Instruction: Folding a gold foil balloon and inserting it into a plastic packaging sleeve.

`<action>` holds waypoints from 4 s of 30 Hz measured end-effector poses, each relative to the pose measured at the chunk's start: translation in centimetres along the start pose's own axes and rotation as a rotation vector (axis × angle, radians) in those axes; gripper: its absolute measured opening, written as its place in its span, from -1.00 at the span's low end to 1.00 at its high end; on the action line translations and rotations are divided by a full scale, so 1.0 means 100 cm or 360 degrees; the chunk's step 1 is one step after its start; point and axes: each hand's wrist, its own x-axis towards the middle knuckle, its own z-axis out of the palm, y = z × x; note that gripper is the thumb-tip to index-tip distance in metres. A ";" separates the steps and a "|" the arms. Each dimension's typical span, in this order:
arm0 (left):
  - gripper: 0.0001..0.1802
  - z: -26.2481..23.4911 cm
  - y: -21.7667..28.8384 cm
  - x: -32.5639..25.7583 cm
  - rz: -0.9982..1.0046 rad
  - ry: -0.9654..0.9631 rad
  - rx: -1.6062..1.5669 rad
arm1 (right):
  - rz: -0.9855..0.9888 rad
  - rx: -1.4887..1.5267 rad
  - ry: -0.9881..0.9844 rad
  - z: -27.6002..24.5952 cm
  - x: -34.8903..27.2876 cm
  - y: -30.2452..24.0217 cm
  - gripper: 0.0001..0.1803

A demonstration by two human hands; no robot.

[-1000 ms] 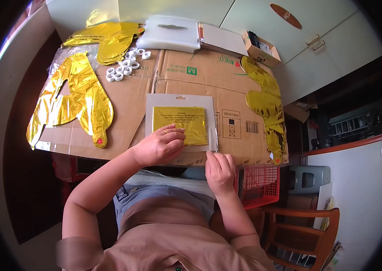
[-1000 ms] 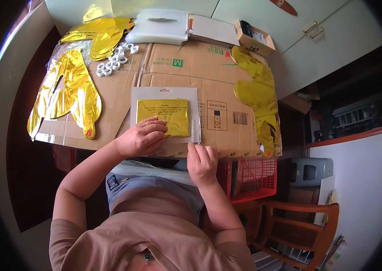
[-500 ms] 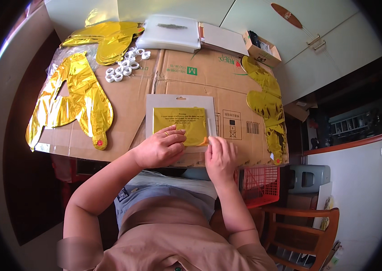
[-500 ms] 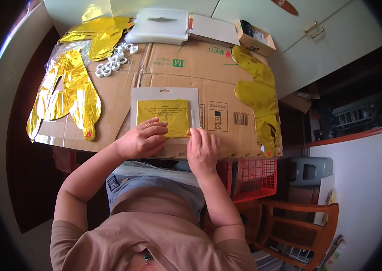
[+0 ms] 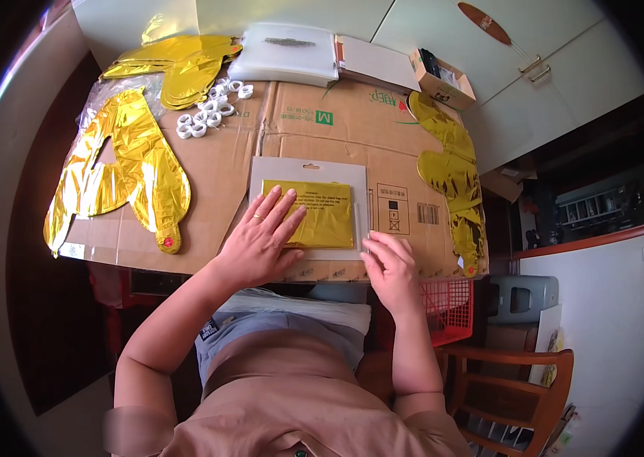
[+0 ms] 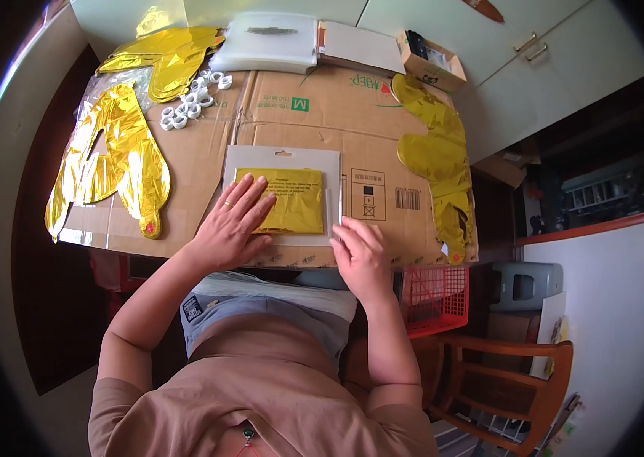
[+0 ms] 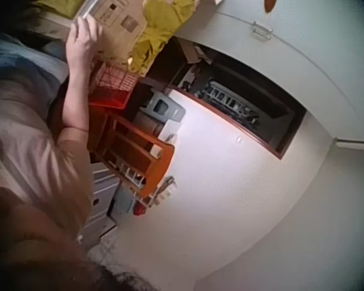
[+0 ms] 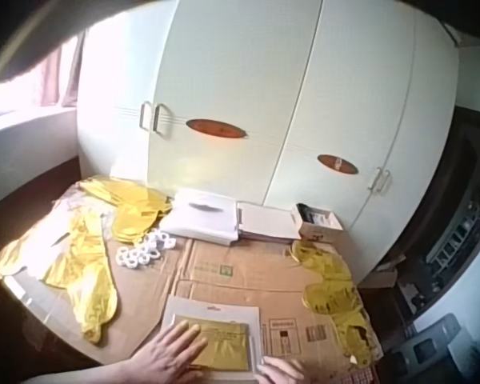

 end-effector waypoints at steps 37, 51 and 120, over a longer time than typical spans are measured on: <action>-0.51 0.021 0.028 0.044 0.0643 -0.0278 -0.0398 | -0.0290 -0.0270 -0.0148 -0.021 -0.035 0.001 -0.77; -0.47 0.022 0.026 0.044 0.0615 -0.0307 -0.0416 | 0.0048 0.0072 -0.0087 -0.039 -0.056 -0.008 -0.76; -0.40 -0.015 0.005 -0.054 0.0385 0.0193 -0.0063 | -0.0768 -0.0512 -0.0384 -0.013 -0.021 0.015 -0.21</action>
